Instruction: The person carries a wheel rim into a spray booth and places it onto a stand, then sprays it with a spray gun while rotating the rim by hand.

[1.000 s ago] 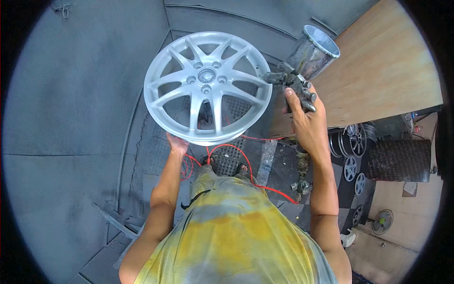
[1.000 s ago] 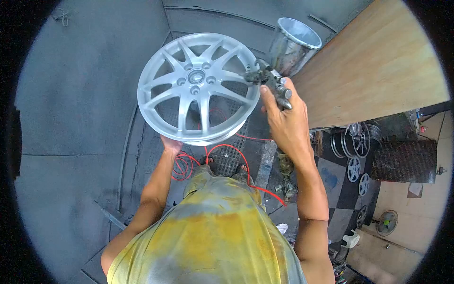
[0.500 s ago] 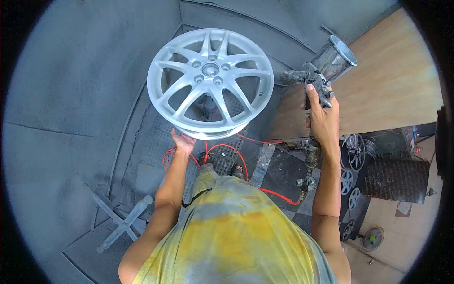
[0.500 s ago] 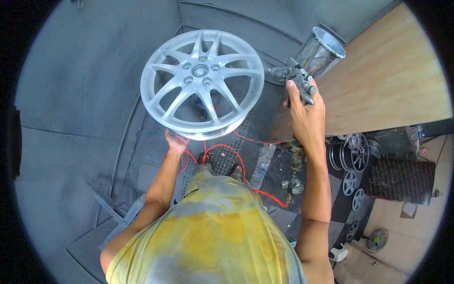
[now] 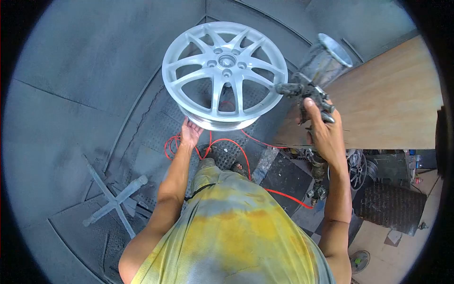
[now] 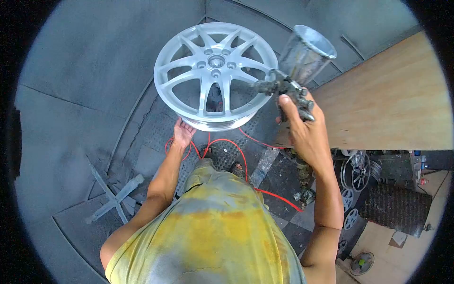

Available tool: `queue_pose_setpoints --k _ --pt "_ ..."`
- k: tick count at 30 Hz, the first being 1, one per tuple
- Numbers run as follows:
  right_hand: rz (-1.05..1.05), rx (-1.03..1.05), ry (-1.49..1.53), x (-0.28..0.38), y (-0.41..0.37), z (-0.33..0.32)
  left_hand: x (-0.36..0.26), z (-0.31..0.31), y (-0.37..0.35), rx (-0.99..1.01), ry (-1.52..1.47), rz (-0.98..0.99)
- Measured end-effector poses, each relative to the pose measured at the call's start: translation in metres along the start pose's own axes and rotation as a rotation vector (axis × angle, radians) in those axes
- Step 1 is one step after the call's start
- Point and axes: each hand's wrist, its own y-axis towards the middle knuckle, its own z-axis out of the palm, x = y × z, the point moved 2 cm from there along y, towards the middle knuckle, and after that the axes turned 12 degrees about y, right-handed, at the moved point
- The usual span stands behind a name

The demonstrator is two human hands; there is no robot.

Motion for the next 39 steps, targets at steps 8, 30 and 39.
queue_pose_setpoints --k 8,30,39 --pt "0.055 0.321 -0.083 0.017 -0.008 0.015 0.01 0.012 0.003 -0.046 0.086 0.063" --pt "-0.133 0.086 -0.073 0.004 0.012 0.039 0.085 0.023 -0.022 -0.088 0.29 0.082" --pt "-0.074 0.389 -0.064 0.008 -0.012 0.069 0.142 0.079 -0.046 0.252 0.41 -0.151"
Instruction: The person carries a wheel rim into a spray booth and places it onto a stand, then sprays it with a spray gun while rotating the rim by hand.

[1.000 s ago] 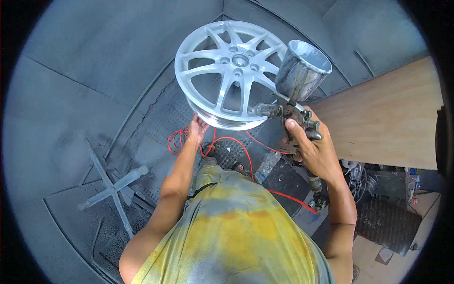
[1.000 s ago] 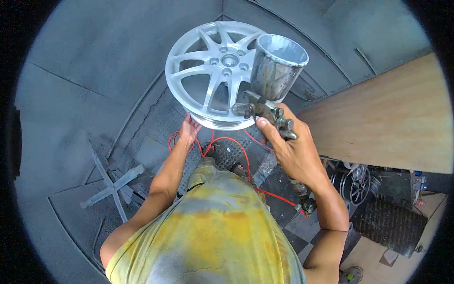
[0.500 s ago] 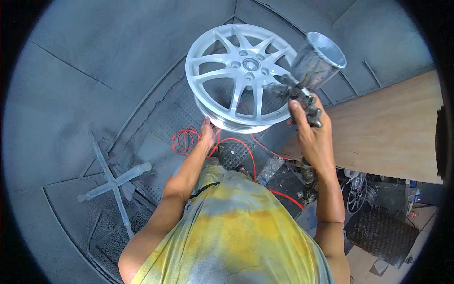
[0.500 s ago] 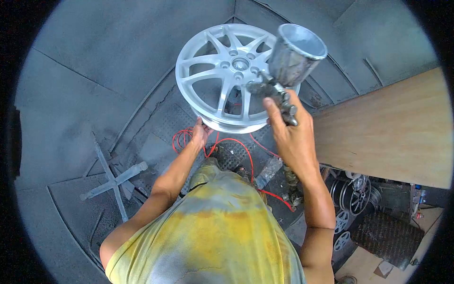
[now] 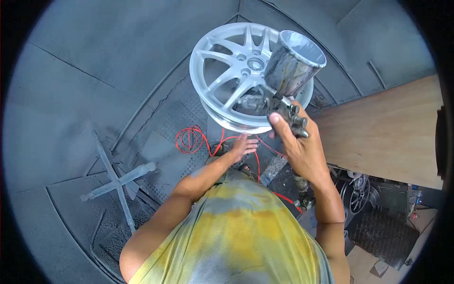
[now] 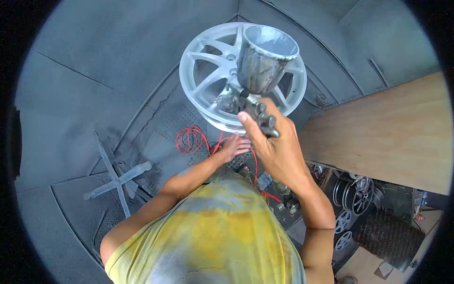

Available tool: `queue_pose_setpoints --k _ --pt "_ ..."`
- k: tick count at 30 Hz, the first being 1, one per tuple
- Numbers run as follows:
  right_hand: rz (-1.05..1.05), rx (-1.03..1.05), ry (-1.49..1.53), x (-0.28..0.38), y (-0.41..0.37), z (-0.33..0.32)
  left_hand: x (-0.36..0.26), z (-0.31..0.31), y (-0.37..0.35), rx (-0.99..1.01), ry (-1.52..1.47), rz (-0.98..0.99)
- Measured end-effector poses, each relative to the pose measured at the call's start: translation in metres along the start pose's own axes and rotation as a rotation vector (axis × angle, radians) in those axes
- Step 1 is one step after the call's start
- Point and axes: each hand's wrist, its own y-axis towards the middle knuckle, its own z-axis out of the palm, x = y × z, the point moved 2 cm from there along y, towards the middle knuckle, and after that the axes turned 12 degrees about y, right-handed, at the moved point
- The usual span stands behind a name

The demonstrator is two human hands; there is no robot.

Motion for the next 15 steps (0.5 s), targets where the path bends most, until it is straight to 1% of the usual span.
queue_pose_setpoints --k 1,3,4,5,7,8,9,12,14,15 --pt "0.006 0.018 0.031 0.005 -0.003 0.001 0.006 0.01 0.007 0.058 0.033 -0.026" --pt "-0.145 0.02 0.069 0.002 -0.003 0.007 0.016 0.026 0.02 0.169 0.153 -0.028" --pt "-0.16 0.016 0.059 0.002 -0.001 0.008 0.021 0.029 0.025 0.225 0.214 -0.028" --pt "-0.175 0.013 0.05 0.002 0.0 0.01 0.027 0.027 0.026 0.281 0.217 -0.073" --pt "-0.22 0.005 0.022 0.003 0.002 0.014 0.028 0.023 0.022 0.306 0.265 -0.111" --pt "-0.198 -0.011 0.001 0.002 0.002 0.014 0.029 0.019 0.019 0.319 0.289 -0.13" --pt "-0.177 -0.027 -0.02 0.001 0.001 0.012 0.005 0.021 -0.003 0.224 0.369 -0.192" --pt "-0.118 -0.122 -0.079 -0.003 -0.001 0.004 0.008 -0.019 -0.006 0.192 0.312 -0.241" --pt "-0.043 -0.191 -0.074 -0.004 -0.001 -0.005 0.003 -0.045 -0.015 0.121 0.312 -0.257" --pt "-0.117 -0.221 -0.106 -0.01 0.001 -0.011 -0.001 -0.057 -0.02 0.085 0.311 -0.27"
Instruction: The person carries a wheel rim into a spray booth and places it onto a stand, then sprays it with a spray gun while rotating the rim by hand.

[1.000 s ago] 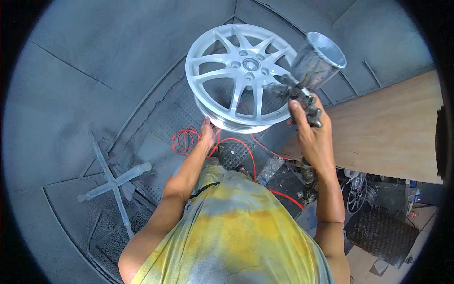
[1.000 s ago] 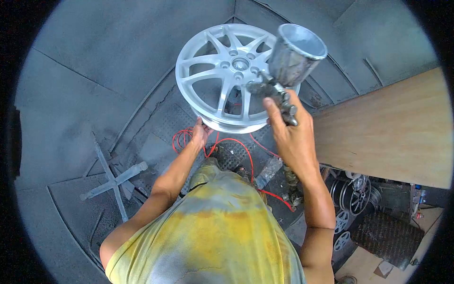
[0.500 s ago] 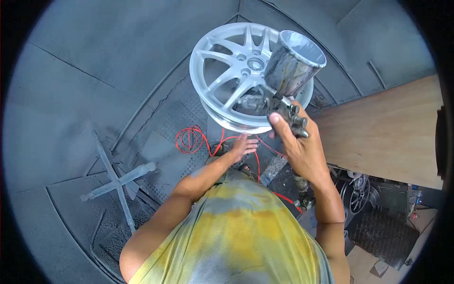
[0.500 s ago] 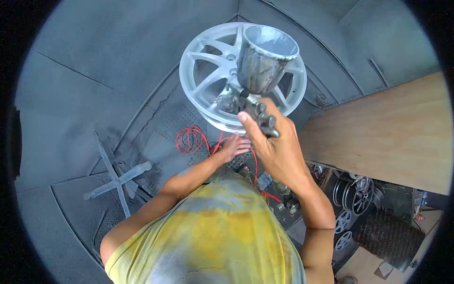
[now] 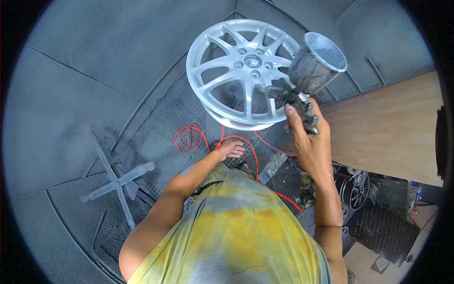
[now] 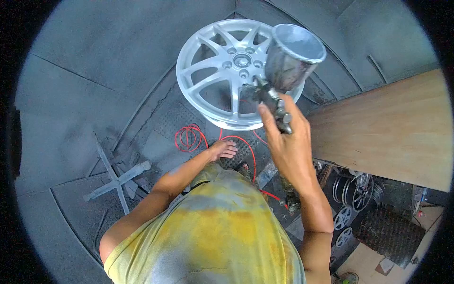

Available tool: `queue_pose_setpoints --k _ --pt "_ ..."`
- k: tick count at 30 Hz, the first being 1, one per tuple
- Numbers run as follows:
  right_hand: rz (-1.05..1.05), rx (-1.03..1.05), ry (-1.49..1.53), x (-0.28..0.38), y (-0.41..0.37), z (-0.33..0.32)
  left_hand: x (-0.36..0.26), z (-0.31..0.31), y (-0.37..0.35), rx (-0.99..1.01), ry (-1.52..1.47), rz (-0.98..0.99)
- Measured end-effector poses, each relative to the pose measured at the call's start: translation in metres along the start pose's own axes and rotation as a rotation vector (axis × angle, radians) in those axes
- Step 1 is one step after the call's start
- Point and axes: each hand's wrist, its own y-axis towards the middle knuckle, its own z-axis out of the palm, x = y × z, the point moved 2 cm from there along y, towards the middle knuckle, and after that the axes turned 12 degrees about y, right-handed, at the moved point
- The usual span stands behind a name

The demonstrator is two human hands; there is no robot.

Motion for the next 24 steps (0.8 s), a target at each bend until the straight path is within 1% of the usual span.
queue_pose_setpoints --k 1,3,6,7,10,12,15,17,20,24 --pt "-0.02 -0.032 0.036 -0.002 0.003 -0.002 0.003 -0.011 -0.004 -0.033 -0.007 -0.018" --pt "0.136 -0.034 0.048 0.009 0.009 -0.005 0.009 -0.031 -0.008 -0.119 -0.054 -0.027" --pt "0.17 0.028 0.042 0.01 0.014 -0.003 0.02 -0.046 -0.005 -0.206 -0.081 -0.033" --pt "0.145 0.052 0.054 0.01 0.013 0.0 0.023 -0.047 -0.005 -0.228 -0.083 -0.034" --pt "0.096 0.126 0.092 0.007 0.001 0.009 0.027 -0.035 -0.008 -0.216 -0.068 -0.057" --pt "0.167 0.204 0.102 0.019 -0.007 0.011 0.028 -0.021 -0.01 -0.192 -0.019 -0.062" --pt "0.086 0.283 0.125 0.021 -0.012 0.017 0.035 -0.008 -0.007 -0.178 0.003 -0.076" --pt "0.041 0.263 0.171 0.017 -0.014 0.024 0.038 -0.002 -0.008 -0.154 0.022 -0.075" --pt "0.024 0.221 0.086 0.02 -0.012 0.022 0.04 0.002 -0.007 -0.119 0.035 -0.066" --pt "0.051 0.098 0.074 0.009 -0.009 0.008 0.033 -0.006 -0.008 -0.162 0.016 -0.038"
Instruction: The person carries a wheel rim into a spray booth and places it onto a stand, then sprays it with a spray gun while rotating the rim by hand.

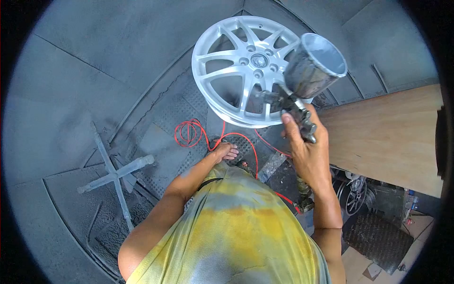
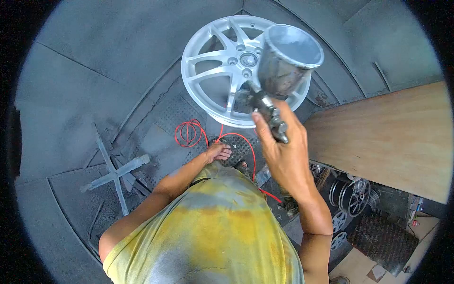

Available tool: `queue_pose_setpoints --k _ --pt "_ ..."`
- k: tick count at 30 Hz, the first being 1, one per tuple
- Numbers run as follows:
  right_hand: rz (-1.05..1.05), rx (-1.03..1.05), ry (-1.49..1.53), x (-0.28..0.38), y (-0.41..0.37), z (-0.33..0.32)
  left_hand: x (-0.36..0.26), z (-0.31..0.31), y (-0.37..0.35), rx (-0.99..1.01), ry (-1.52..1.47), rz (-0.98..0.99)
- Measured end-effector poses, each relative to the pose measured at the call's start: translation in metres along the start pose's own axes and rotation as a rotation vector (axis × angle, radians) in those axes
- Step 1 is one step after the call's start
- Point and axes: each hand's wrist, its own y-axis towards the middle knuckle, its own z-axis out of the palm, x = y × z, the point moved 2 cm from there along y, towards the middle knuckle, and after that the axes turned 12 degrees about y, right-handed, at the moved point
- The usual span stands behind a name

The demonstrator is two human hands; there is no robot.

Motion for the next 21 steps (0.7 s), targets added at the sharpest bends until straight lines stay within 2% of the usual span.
queue_pose_setpoints --k 1,4,7,11,12,17,21 --pt "-0.053 -0.042 -0.049 -0.004 0.001 -0.007 0.001 -0.008 0.005 0.005 -0.011 0.001" --pt "-0.006 -0.141 -0.019 0.0 0.006 -0.016 -0.003 -0.02 0.0 -0.018 0.003 0.0" --pt "0.049 -0.144 -0.001 0.001 0.012 -0.016 -0.006 -0.025 -0.007 -0.062 0.007 -0.001" --pt "-0.036 -0.08 0.013 -0.011 0.014 -0.003 -0.01 -0.033 0.002 -0.036 -0.082 0.037" --pt "0.038 -0.048 0.023 0.0 0.01 0.001 -0.016 -0.035 0.005 -0.046 -0.106 0.062" --pt "0.024 0.079 0.064 0.016 -0.002 0.015 -0.053 -0.08 0.026 -0.305 -0.35 0.213" --pt "-0.056 0.097 0.056 0.022 0.004 0.027 -0.087 -0.123 0.023 -0.469 -0.467 0.314"
